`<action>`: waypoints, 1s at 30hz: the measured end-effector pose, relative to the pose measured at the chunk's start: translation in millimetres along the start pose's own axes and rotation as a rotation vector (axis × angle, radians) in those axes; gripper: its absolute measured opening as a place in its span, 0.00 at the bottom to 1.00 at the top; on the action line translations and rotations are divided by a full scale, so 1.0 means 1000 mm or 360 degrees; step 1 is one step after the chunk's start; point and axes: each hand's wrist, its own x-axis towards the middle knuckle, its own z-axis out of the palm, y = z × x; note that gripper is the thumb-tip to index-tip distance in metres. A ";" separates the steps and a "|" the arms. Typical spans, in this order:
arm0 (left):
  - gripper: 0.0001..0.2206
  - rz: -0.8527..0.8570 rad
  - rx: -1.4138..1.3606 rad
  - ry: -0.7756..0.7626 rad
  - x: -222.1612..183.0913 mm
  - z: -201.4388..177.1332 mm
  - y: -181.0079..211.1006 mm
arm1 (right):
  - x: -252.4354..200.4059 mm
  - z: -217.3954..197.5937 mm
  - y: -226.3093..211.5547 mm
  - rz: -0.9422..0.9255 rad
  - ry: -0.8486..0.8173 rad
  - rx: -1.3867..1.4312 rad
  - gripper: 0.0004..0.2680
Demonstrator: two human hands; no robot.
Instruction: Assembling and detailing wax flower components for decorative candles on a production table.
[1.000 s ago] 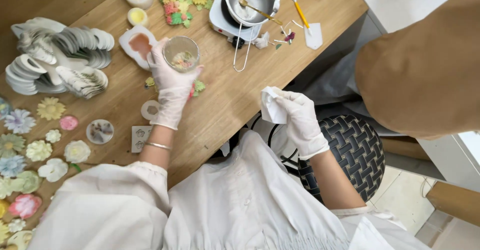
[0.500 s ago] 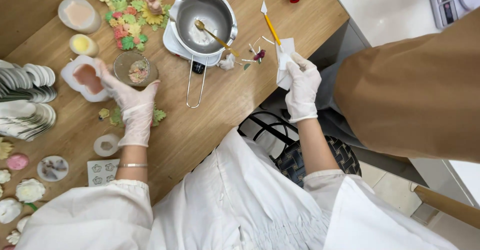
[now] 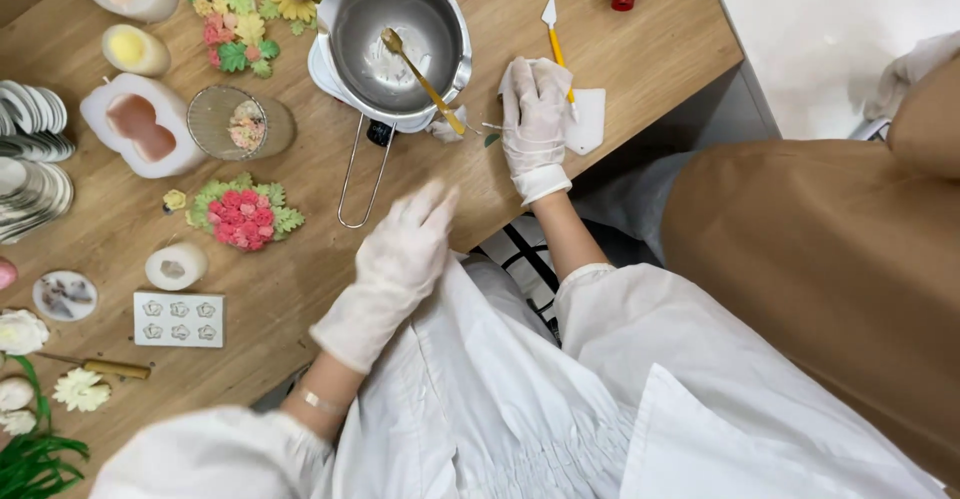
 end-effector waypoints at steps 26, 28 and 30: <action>0.08 -0.0249 0.0377 0.0160 0.120 0.074 0.022 | -0.016 -0.015 0.045 0.0423 -0.0100 0.0418 0.11; 0.11 -0.0265 0.0336 0.0182 0.087 0.056 0.025 | -0.012 -0.016 0.040 0.0259 -0.0237 0.0169 0.12; 0.08 -0.0513 0.0255 -0.0102 0.049 0.045 0.014 | -0.011 -0.018 0.027 0.0282 -0.0241 0.0212 0.15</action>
